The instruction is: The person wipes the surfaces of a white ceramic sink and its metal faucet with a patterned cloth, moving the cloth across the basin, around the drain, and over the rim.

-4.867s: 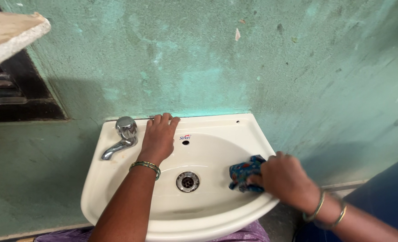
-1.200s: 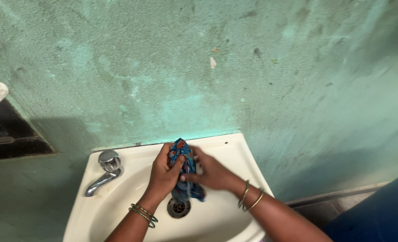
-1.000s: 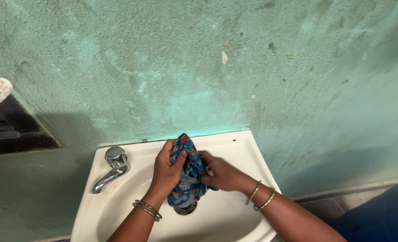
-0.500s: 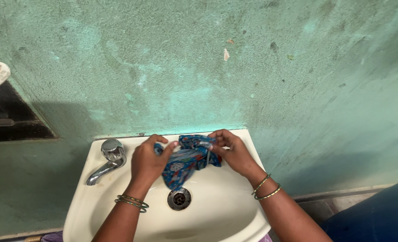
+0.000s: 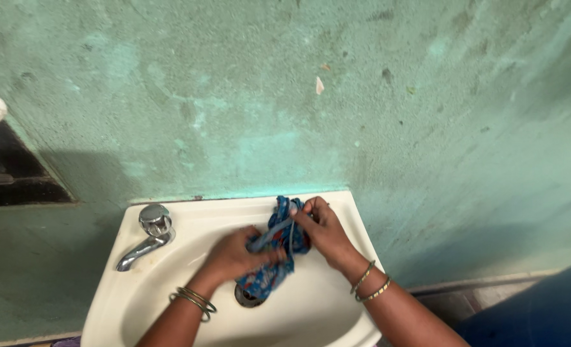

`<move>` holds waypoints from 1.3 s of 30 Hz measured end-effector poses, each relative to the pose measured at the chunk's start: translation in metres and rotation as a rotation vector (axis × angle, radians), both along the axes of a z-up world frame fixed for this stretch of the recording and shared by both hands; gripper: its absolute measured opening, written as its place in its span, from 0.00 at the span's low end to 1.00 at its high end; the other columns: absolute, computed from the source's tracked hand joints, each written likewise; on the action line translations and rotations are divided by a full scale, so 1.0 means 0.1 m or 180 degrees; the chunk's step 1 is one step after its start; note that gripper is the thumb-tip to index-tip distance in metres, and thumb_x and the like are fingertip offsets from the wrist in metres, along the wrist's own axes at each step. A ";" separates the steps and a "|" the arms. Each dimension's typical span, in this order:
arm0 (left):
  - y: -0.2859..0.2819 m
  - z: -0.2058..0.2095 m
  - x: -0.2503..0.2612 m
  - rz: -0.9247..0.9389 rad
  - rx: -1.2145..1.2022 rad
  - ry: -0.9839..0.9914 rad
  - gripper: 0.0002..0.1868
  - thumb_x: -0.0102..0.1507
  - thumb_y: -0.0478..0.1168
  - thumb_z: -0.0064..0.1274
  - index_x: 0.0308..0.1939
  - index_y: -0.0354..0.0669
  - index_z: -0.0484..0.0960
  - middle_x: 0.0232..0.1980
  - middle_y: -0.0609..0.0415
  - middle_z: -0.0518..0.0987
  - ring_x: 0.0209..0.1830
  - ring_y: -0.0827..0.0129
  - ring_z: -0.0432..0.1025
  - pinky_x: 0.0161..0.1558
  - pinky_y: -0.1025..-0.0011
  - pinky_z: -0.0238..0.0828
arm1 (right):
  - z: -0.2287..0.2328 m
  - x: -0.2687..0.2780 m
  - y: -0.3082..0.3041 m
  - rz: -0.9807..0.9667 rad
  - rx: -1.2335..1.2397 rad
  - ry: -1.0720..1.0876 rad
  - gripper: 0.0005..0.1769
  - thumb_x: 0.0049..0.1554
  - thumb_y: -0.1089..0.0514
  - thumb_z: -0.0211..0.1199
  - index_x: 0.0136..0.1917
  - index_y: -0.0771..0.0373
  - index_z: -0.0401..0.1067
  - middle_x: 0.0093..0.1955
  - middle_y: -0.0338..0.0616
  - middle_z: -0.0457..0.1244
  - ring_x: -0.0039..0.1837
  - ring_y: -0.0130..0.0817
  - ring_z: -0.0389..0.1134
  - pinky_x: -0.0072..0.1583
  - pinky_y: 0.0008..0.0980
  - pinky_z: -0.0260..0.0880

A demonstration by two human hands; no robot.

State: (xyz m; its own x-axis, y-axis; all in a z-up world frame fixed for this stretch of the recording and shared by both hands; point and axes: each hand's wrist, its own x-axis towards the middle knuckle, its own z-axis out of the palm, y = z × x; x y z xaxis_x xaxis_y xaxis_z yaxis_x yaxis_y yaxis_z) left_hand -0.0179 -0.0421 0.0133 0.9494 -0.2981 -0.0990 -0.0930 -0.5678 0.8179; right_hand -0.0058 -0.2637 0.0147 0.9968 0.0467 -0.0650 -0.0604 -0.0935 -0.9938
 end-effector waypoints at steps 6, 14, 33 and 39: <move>-0.14 -0.20 -0.04 -0.0041 0.0894 -0.0224 0.30 0.53 0.56 0.67 0.50 0.40 0.81 0.48 0.47 0.77 0.51 0.55 0.74 0.54 0.61 0.70 | 0.11 -0.13 0.10 0.0547 0.0477 -0.0252 0.09 0.61 0.58 0.61 0.50 0.57 0.62 0.47 0.36 0.64 0.50 0.21 0.66 0.53 0.24 0.73; -0.06 -0.01 0.03 0.0189 -0.0482 -0.1137 0.16 0.59 0.35 0.51 0.51 0.36 0.77 0.47 0.46 0.78 0.47 0.56 0.77 0.52 0.60 0.73 | 0.21 -0.18 0.01 -0.0752 -0.0844 -0.2326 0.12 0.59 0.63 0.66 0.46 0.62 0.62 0.45 0.39 0.59 0.49 0.29 0.61 0.51 0.33 0.66; 0.22 -0.34 0.39 0.1040 0.2290 -0.3210 0.19 0.69 0.29 0.52 0.64 0.40 0.82 0.63 0.42 0.73 0.61 0.55 0.67 0.60 0.62 0.66 | 0.00 0.00 0.13 -0.0178 -0.2968 -0.2743 0.19 0.51 0.56 0.73 0.56 0.61 0.77 0.57 0.50 0.62 0.58 0.48 0.63 0.58 0.45 0.63; -0.05 -0.11 0.03 0.1104 0.1768 -0.2843 0.29 0.57 0.40 0.56 0.61 0.29 0.75 0.63 0.32 0.67 0.66 0.38 0.59 0.63 0.42 0.55 | 0.02 -0.09 0.14 -0.0315 -0.3066 -0.2937 0.19 0.52 0.64 0.68 0.58 0.59 0.78 0.62 0.49 0.63 0.63 0.47 0.64 0.62 0.46 0.64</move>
State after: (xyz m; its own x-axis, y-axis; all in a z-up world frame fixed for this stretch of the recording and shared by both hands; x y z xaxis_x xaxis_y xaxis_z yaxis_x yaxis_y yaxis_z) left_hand -0.0151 -0.0469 0.0020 0.7694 -0.1288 0.6257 -0.2876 -0.9444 0.1593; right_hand -0.0146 -0.2498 0.0169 0.6901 0.2887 0.6636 0.5456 -0.8100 -0.2151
